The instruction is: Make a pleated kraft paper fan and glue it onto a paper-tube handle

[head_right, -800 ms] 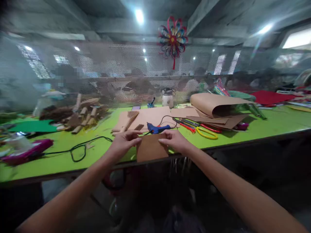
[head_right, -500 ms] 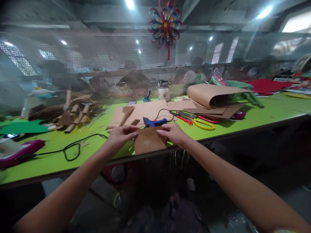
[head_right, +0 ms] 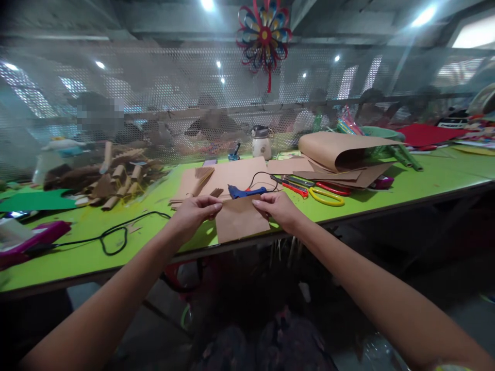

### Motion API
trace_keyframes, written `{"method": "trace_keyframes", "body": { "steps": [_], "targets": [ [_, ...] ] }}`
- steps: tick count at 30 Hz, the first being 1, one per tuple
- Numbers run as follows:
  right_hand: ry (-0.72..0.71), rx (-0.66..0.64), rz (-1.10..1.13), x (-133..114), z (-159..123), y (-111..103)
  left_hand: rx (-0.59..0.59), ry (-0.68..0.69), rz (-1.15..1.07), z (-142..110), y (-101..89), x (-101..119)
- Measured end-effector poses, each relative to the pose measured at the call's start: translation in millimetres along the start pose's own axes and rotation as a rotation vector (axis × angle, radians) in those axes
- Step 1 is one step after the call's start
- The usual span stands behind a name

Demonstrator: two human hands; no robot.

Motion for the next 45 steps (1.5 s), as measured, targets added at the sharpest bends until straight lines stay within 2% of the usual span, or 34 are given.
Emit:
{"method": "trace_keyframes", "body": {
  "steps": [4,6,8,10,13,15,18,22,24,25,28,30,32,34,35,37,40,45],
  "targets": [
    [0.014,0.013,0.03,-2.5,-5.8,0.1,0.015,0.012,0.083,0.7,-1.3,-1.0],
    [-0.005,0.042,0.029,-8.7,-9.2,-1.4,0.081,0.042,0.147,-3.3,-5.2,6.1],
    [-0.046,0.083,0.006,-19.6,-13.8,-2.8,0.188,0.134,0.259,-14.6,-7.4,24.7],
    [-0.098,0.111,-0.018,-33.6,-19.5,-1.1,0.266,0.385,0.542,-35.7,5.0,61.1],
    [-0.146,0.12,0.038,-51.2,-28.1,6.0,0.182,0.543,0.743,-63.0,39.4,88.0],
    [-0.127,0.136,0.136,-55.1,-32.5,8.9,0.186,0.55,0.794,-75.4,50.8,93.9],
    [-0.044,0.167,0.3,-50.6,-37.0,11.9,0.086,0.553,0.749,-86.1,67.4,88.1],
    [0.021,0.177,0.432,-45.8,-41.0,17.5,0.099,0.652,0.666,-97.2,72.2,81.1],
    [-0.007,0.165,0.427,-48.7,-40.8,19.0,0.155,0.608,0.564,-95.8,62.0,76.2],
    [-0.034,0.167,0.403,-50.7,-40.2,17.9,0.191,0.542,0.488,-92.8,53.5,72.0],
    [-0.13,0.228,0.275,-54.4,-39.7,7.6,0.291,0.209,0.101,-81.6,26.0,46.2],
    [-0.14,0.243,0.195,-50.8,-41.3,4.9,0.318,-0.008,-0.226,-78.3,20.5,23.5],
    [-0.063,0.122,0.202,-39.5,-43.8,18.6,0.332,-0.13,-0.48,-77.8,23.9,7.1],
    [0.032,-0.033,0.29,-27.2,-50.9,40.4,0.357,-0.162,-0.617,-78.3,27.5,-2.7],
    [0.06,-0.063,0.337,-22.6,-55.1,48.1,0.367,-0.161,-0.656,-78.7,29.1,-6.0],
    [0.073,-0.005,0.398,-15.3,-60.9,52.0,0.367,-0.148,-0.707,-79.5,32.2,-9.9],
    [0.083,0.159,0.403,-4.6,-63.1,44.1,0.352,-0.151,-0.749,-82.5,34.9,-12.2],
    [0.087,0.215,0.307,0.3,-58.1,32.2,0.359,-0.202,-0.657,-96.1,28.2,-17.2]
  ]
}}
Point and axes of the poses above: each hand's wrist, its own z-axis towards the middle knuckle, its own y-axis out of the palm, x = y × z, the point moved 9 cm from there along z, towards the middle knuckle, and after that the axes turned 3 degrees about z, right-handed, at the moved point
